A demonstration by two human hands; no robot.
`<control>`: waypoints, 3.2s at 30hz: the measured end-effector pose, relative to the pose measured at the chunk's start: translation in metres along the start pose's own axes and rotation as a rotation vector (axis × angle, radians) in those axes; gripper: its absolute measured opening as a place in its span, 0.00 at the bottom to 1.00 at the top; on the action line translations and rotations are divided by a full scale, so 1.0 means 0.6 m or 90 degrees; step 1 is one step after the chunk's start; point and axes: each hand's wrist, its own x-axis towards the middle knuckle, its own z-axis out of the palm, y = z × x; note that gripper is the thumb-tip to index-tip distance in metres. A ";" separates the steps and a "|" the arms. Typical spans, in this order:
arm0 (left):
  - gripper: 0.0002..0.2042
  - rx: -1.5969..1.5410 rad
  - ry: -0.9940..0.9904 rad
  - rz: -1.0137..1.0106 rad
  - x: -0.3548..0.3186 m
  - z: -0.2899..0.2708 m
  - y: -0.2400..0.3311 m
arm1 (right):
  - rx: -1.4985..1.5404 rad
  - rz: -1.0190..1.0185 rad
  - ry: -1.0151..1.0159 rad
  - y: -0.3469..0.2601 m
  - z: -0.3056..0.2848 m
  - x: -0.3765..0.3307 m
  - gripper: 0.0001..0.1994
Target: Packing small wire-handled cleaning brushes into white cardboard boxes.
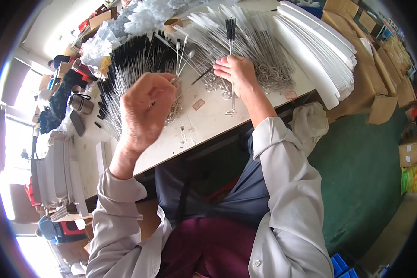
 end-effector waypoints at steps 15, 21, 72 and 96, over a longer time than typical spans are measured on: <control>0.08 -0.286 0.084 -0.011 0.016 -0.177 0.110 | -0.043 -0.011 0.011 0.004 -0.008 0.008 0.15; 0.10 -0.363 -0.059 -0.170 -0.010 -0.211 0.107 | -0.183 -0.112 -0.186 -0.037 0.048 -0.089 0.15; 0.11 0.467 0.047 0.062 -0.302 -0.164 -0.049 | -0.318 0.206 -0.344 0.162 0.091 -0.355 0.16; 0.20 -0.279 0.509 -0.612 -0.439 -0.399 -0.159 | -0.389 0.174 -0.397 0.174 0.088 -0.380 0.18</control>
